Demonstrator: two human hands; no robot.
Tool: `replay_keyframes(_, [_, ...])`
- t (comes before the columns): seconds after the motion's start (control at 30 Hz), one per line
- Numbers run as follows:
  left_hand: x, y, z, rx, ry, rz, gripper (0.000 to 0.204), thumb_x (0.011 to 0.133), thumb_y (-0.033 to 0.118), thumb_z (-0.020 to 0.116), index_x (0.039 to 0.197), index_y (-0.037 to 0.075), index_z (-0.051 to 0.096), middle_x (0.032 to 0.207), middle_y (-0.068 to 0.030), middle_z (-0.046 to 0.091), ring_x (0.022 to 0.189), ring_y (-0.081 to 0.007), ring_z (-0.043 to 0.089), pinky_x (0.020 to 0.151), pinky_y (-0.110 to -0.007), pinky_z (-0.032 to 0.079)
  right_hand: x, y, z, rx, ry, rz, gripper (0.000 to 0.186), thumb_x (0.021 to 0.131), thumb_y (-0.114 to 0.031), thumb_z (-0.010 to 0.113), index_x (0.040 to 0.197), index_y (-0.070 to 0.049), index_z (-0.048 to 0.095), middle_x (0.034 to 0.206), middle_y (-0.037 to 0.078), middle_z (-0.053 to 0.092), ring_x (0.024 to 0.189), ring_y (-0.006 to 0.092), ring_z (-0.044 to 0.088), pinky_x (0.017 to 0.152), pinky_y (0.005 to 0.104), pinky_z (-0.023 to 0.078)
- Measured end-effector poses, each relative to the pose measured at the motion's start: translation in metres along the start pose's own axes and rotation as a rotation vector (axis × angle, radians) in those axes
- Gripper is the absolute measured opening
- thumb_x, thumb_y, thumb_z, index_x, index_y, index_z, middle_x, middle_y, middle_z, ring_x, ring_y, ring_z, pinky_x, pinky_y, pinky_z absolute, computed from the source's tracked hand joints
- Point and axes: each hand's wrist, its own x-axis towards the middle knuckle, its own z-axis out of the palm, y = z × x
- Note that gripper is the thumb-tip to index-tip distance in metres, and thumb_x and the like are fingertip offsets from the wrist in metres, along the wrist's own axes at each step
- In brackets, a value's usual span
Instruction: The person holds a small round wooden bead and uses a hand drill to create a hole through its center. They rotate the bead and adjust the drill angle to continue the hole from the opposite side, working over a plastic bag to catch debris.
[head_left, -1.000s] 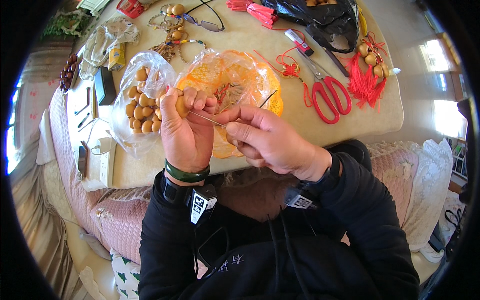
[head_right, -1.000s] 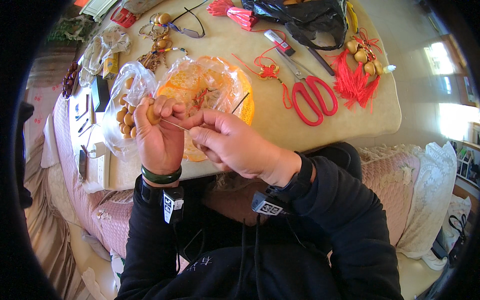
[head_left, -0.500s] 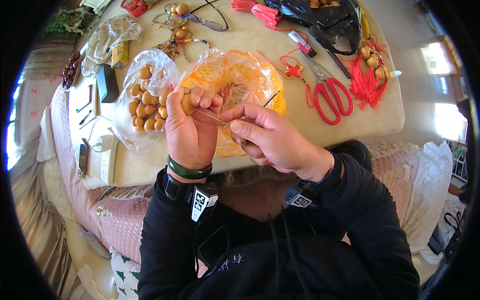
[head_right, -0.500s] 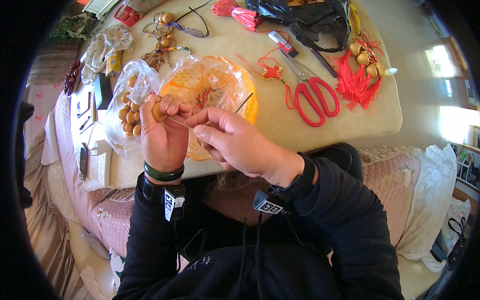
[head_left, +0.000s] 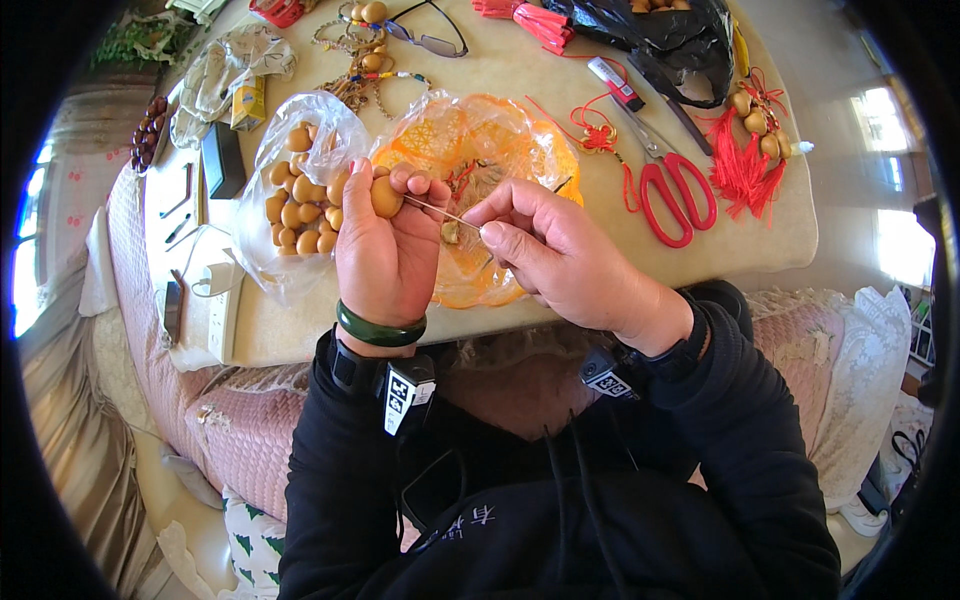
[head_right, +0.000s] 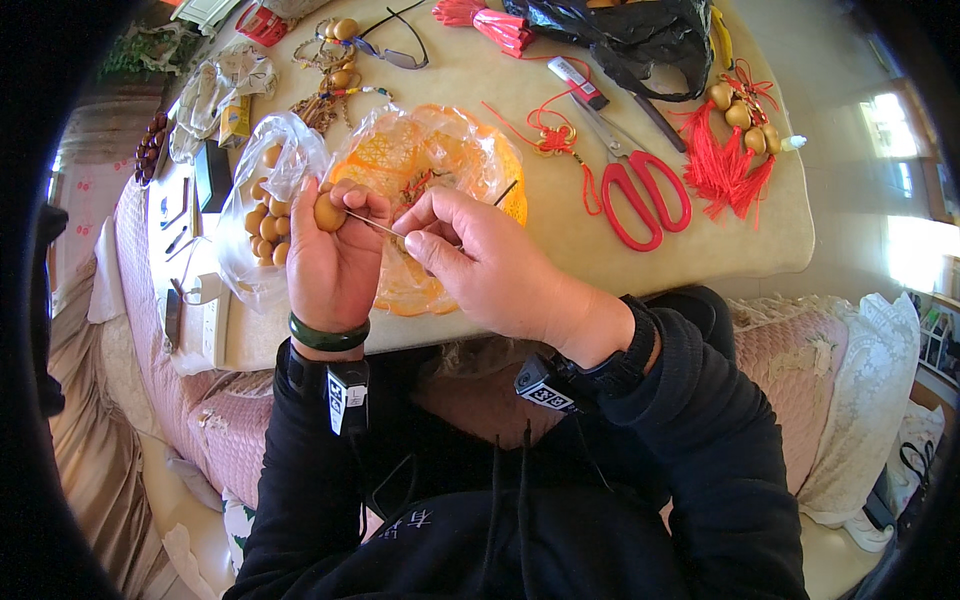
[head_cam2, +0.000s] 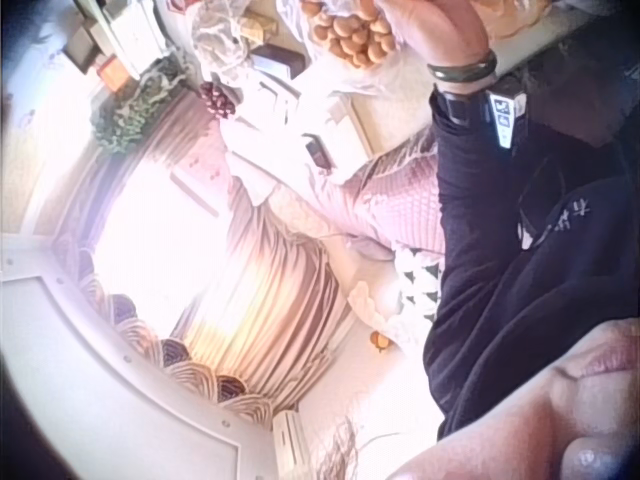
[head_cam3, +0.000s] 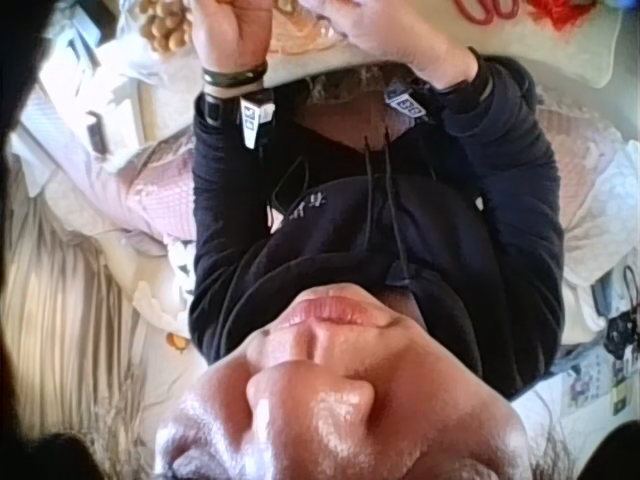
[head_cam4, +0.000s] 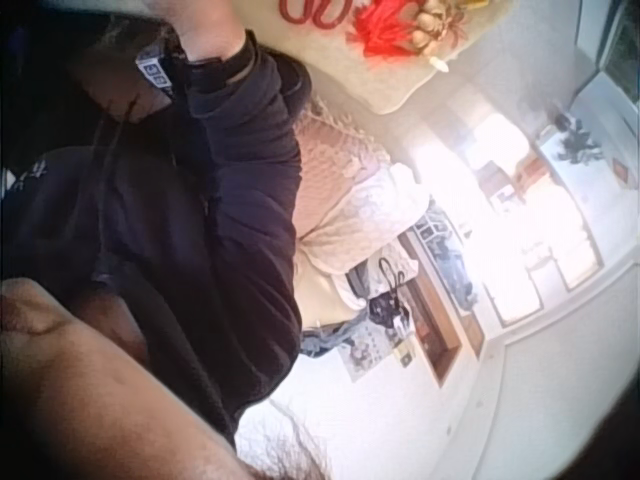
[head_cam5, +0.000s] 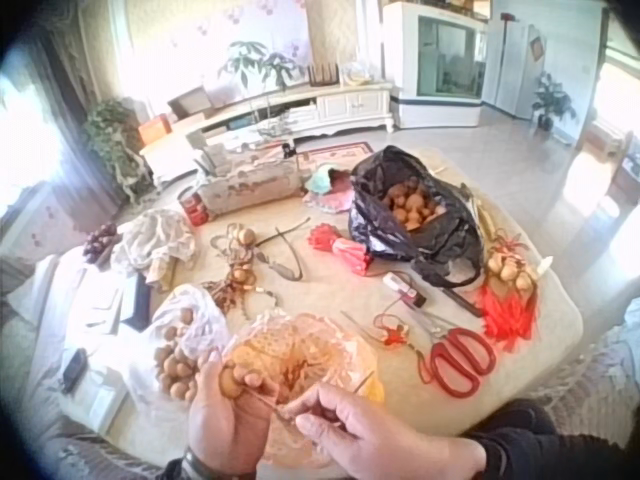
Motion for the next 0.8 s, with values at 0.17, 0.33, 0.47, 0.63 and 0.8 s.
replay_keyframes(0.17, [0.0007, 0.0034, -0.0032, -0.102, -0.024, -0.133, 0.032, 0.107, 0.032, 0.043, 0.095, 0.005, 0.054, 0.087, -0.0063, 0.060, 0.084, -0.0212, 0.059, 0.088, -0.041, 0.050, -0.0010, -0.0001, 0.0010, -0.156, 0.028, -0.168, 0.016, 0.100, -0.007, 0.055, 0.115, -0.002, 0.059, 0.089, -0.001, 0.056, 0.079, 0.0054, 0.050, 0.071, 0.0229, 0.045])
replay_keyframes(0.33, [0.0015, 0.0063, -0.0064, -0.134, -0.060, -0.196, 0.041, 0.108, 0.036, 0.039, 0.097, 0.002, 0.058, 0.093, -0.0085, 0.065, 0.093, -0.0234, 0.063, 0.093, -0.040, 0.050, -0.0051, -0.0012, 0.0032, -0.438, 0.099, -0.369, 0.015, 0.096, -0.003, 0.058, 0.110, 0.001, 0.062, 0.087, 0.006, 0.061, 0.075, 0.0110, 0.056, 0.069, 0.0265, 0.047])
replay_keyframes(0.47, [0.0019, 0.0069, -0.0078, -0.193, -0.037, -0.227, 0.042, 0.108, 0.036, 0.038, 0.097, 0.001, 0.058, 0.095, -0.0087, 0.066, 0.100, -0.0240, 0.064, 0.096, -0.041, 0.050, -0.0061, -0.0041, 0.0051, -0.548, 0.137, -0.435, 0.015, 0.089, -0.001, 0.061, 0.104, 0.002, 0.062, 0.091, 0.022, 0.066, 0.083, 0.0388, 0.066, 0.072, 0.0389, 0.053])
replay_keyframes(0.63, [0.0032, 0.0058, -0.0068, -0.144, 0.011, -0.209, 0.042, 0.109, 0.036, 0.035, 0.098, 0.001, 0.057, 0.097, -0.0083, 0.065, 0.108, -0.0241, 0.062, 0.097, -0.041, 0.050, -0.0056, -0.0057, 0.0046, -0.588, 0.139, -0.475, 0.015, 0.090, -0.002, 0.061, 0.104, 0.001, 0.063, 0.093, 0.021, 0.066, 0.084, 0.0390, 0.066, 0.073, 0.0403, 0.053])
replay_keyframes(0.8, [0.0019, 0.0030, -0.0052, -0.131, 0.027, -0.208, 0.040, 0.109, 0.035, 0.035, 0.099, 0.002, 0.056, 0.099, -0.0080, 0.064, 0.110, -0.0245, 0.062, 0.097, -0.041, 0.050, -0.0049, -0.0042, 0.0054, -0.600, 0.146, -0.504, 0.015, 0.090, -0.002, 0.062, 0.104, 0.001, 0.063, 0.092, 0.020, 0.066, 0.084, 0.0388, 0.065, 0.073, 0.0405, 0.053])
